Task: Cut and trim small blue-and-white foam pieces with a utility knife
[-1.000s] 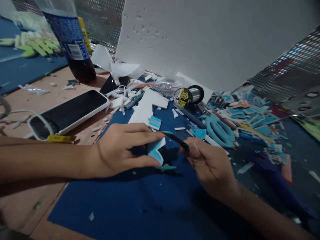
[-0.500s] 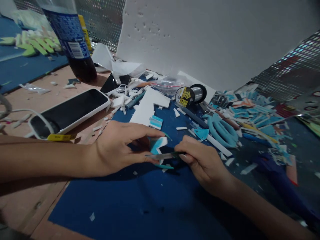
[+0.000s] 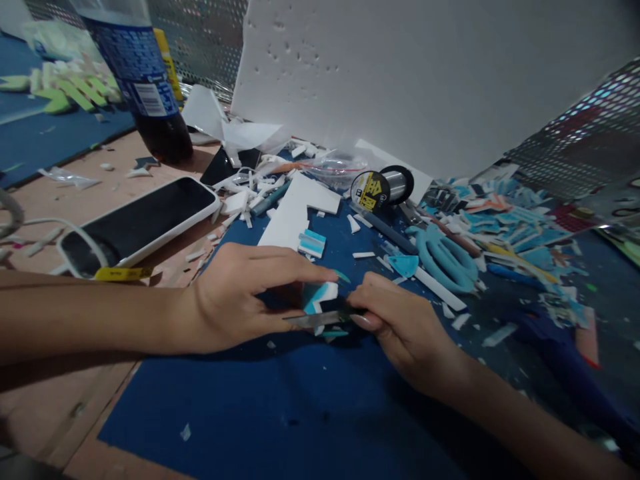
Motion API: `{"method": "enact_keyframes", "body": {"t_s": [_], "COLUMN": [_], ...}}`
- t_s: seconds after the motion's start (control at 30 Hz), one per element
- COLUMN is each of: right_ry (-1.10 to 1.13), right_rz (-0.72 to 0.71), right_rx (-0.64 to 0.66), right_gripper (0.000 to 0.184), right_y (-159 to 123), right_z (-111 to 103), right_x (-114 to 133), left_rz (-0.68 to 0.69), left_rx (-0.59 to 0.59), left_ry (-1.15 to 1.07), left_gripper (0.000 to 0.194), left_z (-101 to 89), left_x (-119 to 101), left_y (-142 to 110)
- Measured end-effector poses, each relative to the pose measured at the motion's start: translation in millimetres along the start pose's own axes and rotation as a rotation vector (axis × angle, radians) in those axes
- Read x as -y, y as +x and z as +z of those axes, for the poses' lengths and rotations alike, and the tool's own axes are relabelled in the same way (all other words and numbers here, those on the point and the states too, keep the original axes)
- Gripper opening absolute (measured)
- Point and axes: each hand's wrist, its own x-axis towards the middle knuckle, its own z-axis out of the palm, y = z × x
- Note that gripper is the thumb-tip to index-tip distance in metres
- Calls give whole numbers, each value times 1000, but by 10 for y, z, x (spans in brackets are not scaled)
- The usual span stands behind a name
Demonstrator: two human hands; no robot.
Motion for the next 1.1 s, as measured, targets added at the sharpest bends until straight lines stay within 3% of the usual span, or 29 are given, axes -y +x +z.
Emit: {"method": "enact_keyframes", "body": {"t_s": [0.73,1.1], "right_ry": [-32,-87], "right_rz": [-34,-26], "right_rx": [-5,-38], "right_gripper": [31,28], "right_y": [29,95], "right_z": [-7,33], "right_x": [-16,-46], "left_rz": [-108,-277], "left_rx": [-52,-51], "left_ry": [-156,-206], "left_gripper": [23,31], "left_z": [24,67], "left_x": [24,72], "left_y": [-6,45]}}
